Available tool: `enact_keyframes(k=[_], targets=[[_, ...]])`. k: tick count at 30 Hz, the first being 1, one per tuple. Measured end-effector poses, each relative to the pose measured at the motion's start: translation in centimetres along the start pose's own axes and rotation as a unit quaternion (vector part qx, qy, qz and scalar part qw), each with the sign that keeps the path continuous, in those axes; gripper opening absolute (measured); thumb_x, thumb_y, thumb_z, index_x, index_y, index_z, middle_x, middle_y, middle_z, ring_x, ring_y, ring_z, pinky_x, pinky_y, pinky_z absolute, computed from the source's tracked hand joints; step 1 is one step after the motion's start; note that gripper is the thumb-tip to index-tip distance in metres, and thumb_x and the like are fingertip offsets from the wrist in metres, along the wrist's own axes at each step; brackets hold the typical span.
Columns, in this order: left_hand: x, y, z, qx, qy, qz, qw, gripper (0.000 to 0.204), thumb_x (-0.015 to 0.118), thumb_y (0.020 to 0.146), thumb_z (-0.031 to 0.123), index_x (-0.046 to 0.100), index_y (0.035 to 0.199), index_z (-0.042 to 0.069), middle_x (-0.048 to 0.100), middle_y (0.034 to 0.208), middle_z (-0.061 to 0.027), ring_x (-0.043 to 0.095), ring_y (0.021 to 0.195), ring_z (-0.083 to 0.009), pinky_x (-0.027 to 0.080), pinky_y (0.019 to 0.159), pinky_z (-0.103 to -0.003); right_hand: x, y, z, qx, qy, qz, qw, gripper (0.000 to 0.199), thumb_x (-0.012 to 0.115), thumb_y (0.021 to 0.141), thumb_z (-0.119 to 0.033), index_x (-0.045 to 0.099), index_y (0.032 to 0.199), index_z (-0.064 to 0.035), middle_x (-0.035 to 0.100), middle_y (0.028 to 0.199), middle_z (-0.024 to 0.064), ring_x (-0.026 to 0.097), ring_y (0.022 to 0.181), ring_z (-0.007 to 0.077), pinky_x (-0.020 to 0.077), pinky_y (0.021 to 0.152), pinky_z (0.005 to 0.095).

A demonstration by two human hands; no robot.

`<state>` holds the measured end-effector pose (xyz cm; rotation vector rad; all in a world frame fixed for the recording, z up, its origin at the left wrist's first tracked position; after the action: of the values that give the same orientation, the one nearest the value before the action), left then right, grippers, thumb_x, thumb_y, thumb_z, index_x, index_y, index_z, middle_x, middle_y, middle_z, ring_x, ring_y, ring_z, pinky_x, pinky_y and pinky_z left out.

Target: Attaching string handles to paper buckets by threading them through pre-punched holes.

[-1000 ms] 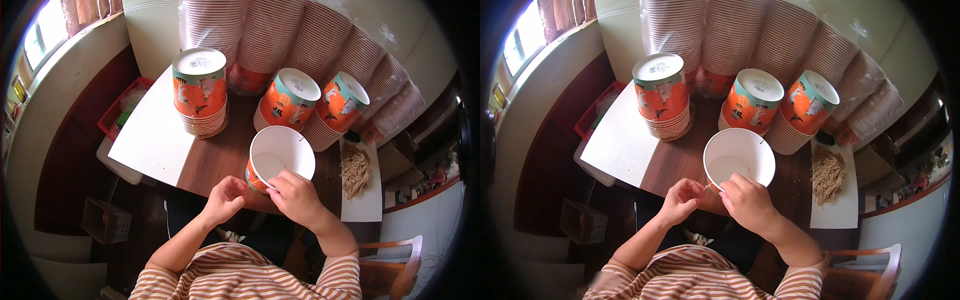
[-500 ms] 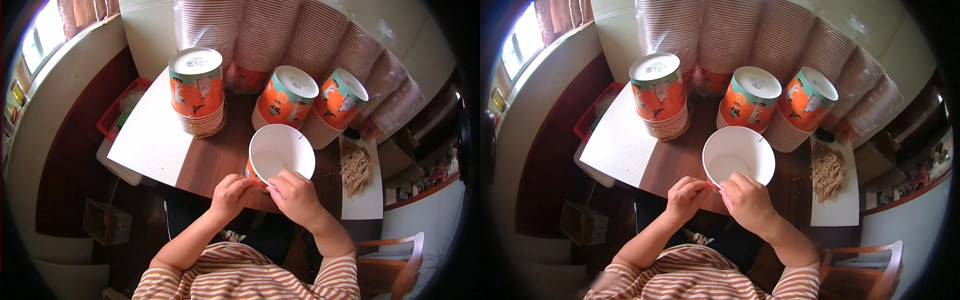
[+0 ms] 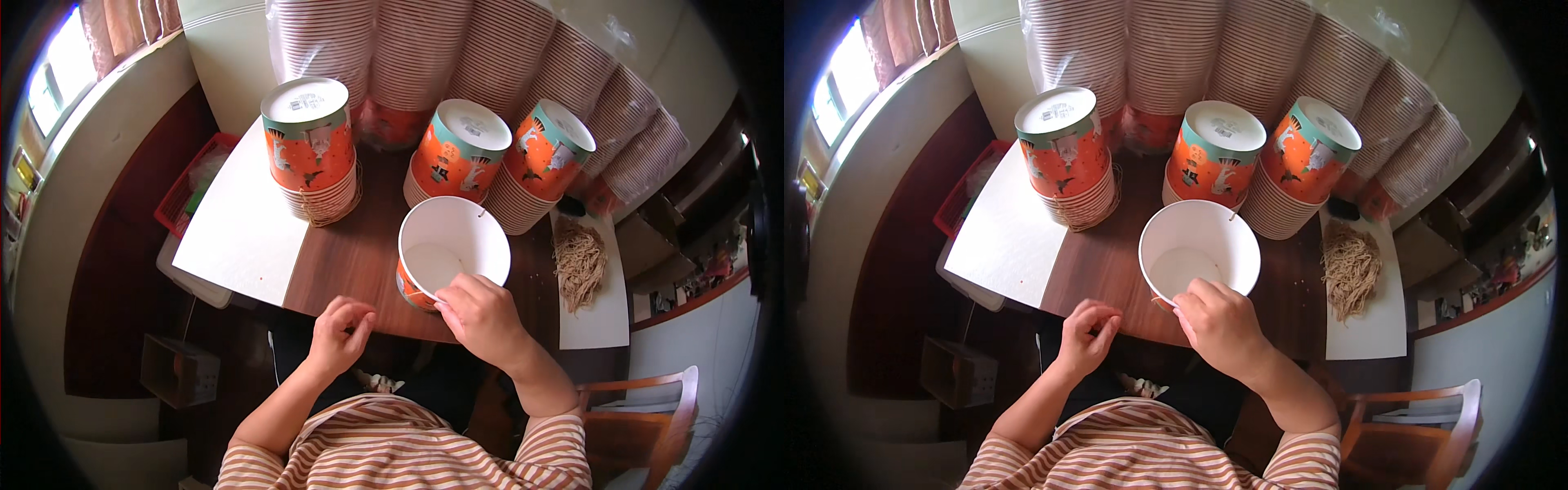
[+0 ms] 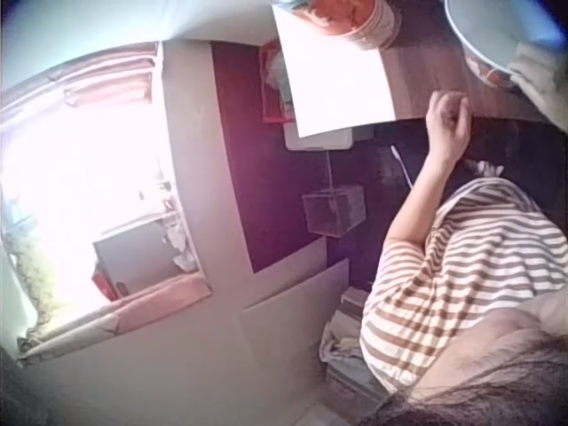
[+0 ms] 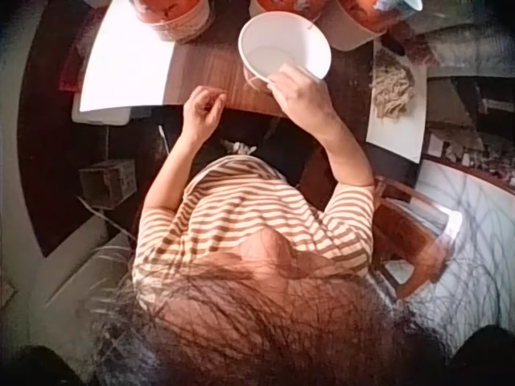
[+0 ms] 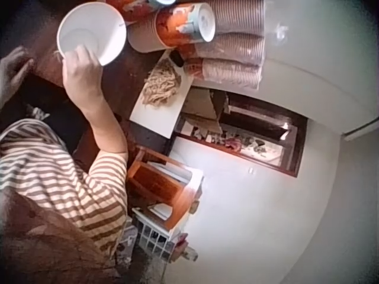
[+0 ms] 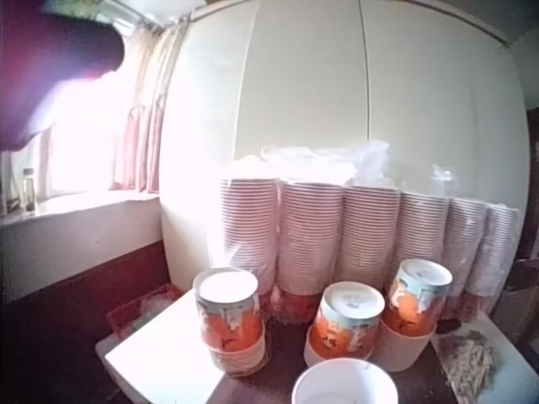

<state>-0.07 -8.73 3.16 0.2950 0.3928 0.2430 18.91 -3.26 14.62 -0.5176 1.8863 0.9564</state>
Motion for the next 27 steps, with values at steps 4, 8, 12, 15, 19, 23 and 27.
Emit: enact_keyframes(k=[4,8,12,15,19,23,27], targets=[[1.3,1.7,3.2,0.051,0.018,-0.003,0.999,0.041,0.081,0.073,0.013,0.061,0.108,0.006,0.059,0.102,-0.0102,0.063,0.068,-0.0181,0.053,0.06,-0.028,-0.1,0.0,0.0,0.013,0.014,0.007,1.0,0.016,0.073,0.074,-0.005,0.064,0.086,-0.0043,0.057,0.078,0.0083,0.06,0.071,0.0283,0.0505,0.062,0.0382],[3.3,3.0,3.7,0.073,0.064,0.016,0.995,0.031,0.077,0.074,0.008,0.064,0.102,0.004,0.06,0.096,-0.0093,0.061,0.067,-0.0208,0.052,0.061,-0.028,-0.3,-0.2,-0.1,0.019,0.012,0.013,1.0,0.015,0.073,0.074,-0.005,0.064,0.086,-0.0048,0.057,0.08,0.0078,0.06,0.072,0.0276,0.0505,0.062,0.0381],[3.9,2.6,2.8,0.046,0.015,-0.062,0.997,0.011,0.066,0.085,0.006,0.068,0.095,0.0,0.064,0.077,-0.0111,0.063,0.068,-0.0208,0.05,0.062,-0.028,-0.2,-0.6,0.1,0.022,0.002,0.024,0.999,0.016,0.073,0.073,-0.005,0.065,0.086,-0.0056,0.056,0.08,0.0073,0.06,0.073,0.0265,0.0506,0.063,0.0373],[2.8,2.1,3.0,0.047,-0.027,-0.107,0.993,0.015,0.065,0.086,0.008,0.067,0.098,-0.001,0.066,0.081,-0.0138,0.065,0.071,-0.0257,0.052,0.063,-0.032,-0.4,-1.0,0.3,0.021,-0.001,0.033,0.999,0.017,0.074,0.073,-0.005,0.065,0.087,-0.0059,0.056,0.08,0.0066,0.059,0.073,0.0257,0.0505,0.063,0.0364],[1.5,1.6,3.5,0.031,-0.034,-0.09,0.995,0.009,0.07,0.084,0.005,0.067,0.09,-0.001,0.064,0.074,-0.0104,0.063,0.063,-0.0174,0.049,0.055,-0.026,-0.5,-1.2,0.2,0.006,-0.019,0.045,0.999,0.016,0.074,0.072,-0.008,0.063,0.084,-0.0071,0.053,0.079,0.0059,0.058,0.074,0.0227,0.0503,0.064,0.034],[0.5,2.1,5.7,0.075,-0.022,-0.04,0.996,0.011,0.075,0.08,0.005,0.066,0.08,-0.001,0.062,0.076,-0.0092,0.063,0.063,-0.0155,0.05,0.055,-0.023,-0.7,-1.5,0.3,0.007,-0.011,0.077,0.997,0.019,0.075,0.072,-0.008,0.064,0.087,-0.0061,0.051,0.079,0.0059,0.057,0.074,0.0232,0.0499,0.064,0.0342],[1.2,3.3,7.5,0.165,-0.136,-0.053,0.975,0.012,0.072,0.084,0.006,0.065,0.078,-0.002,0.066,0.094,-0.0146,0.064,0.078,-0.0132,0.052,0.061,-0.023,-1.1,-2.0,0.8,0.023,0.036,0.125,0.991,0.023,0.075,0.072,-0.001,0.066,0.092,-0.0048,0.055,0.078,0.007,0.057,0.071,0.0244,0.0498,0.062,0.0352]])
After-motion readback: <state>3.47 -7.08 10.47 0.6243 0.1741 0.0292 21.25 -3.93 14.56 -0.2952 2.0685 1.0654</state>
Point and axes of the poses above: each hand's wrist, its own y-axis towards the middle knuckle, its own x-axis out of the palm, z = x × y, the point moved 5 cm from there along y, towards the middle knuckle
